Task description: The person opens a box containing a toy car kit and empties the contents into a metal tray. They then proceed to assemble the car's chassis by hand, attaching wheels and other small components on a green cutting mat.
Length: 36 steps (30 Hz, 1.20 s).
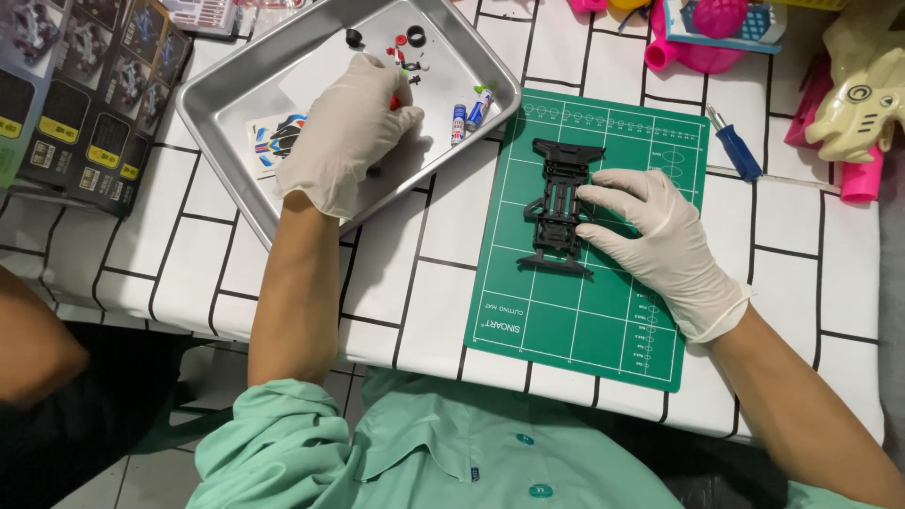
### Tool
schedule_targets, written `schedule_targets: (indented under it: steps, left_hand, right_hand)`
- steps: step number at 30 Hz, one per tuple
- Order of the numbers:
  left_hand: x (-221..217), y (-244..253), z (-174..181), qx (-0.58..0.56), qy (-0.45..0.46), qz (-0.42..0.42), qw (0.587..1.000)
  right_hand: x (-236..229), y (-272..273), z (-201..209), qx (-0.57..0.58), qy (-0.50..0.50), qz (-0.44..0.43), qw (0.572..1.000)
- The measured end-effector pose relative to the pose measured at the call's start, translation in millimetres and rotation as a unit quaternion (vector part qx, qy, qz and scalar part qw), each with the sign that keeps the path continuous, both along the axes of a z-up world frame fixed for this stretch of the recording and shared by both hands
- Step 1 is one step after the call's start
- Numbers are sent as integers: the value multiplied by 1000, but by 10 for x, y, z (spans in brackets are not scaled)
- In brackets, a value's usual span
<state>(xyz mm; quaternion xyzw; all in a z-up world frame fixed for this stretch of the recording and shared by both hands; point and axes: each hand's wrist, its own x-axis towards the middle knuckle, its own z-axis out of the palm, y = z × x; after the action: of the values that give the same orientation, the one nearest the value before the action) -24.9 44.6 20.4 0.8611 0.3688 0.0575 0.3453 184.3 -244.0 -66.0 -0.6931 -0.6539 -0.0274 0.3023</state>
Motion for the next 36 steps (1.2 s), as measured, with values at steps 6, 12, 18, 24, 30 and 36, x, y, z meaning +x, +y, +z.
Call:
schedule_targets:
  steps: [6,12,18,24,30,36]
  left_hand:
    - [3,390,-423,148,48,-20,988]
    - [-97,503,-505,170,46,-1,984]
    - [-29,630,-525,195,58,-17,979]
    - [386,1067,-354,292,38,-55,954]
    - [672,1207,-360,202,233,-67,949]
    - [813,1351,-769,230,210,-43,949]
  right_hand:
    - [-10,-7,4,-4,11,-7,1000]
    - [0,-3,-10,-11,4,-4,1000]
    - [5,1,-11,-8,3,-2,1000]
    - [4,-4,-8,1,4,-1,1000]
    - [-3,-8,-13,3,16,-11,1000]
    - [8,-2,-29,18,14,1,1000]
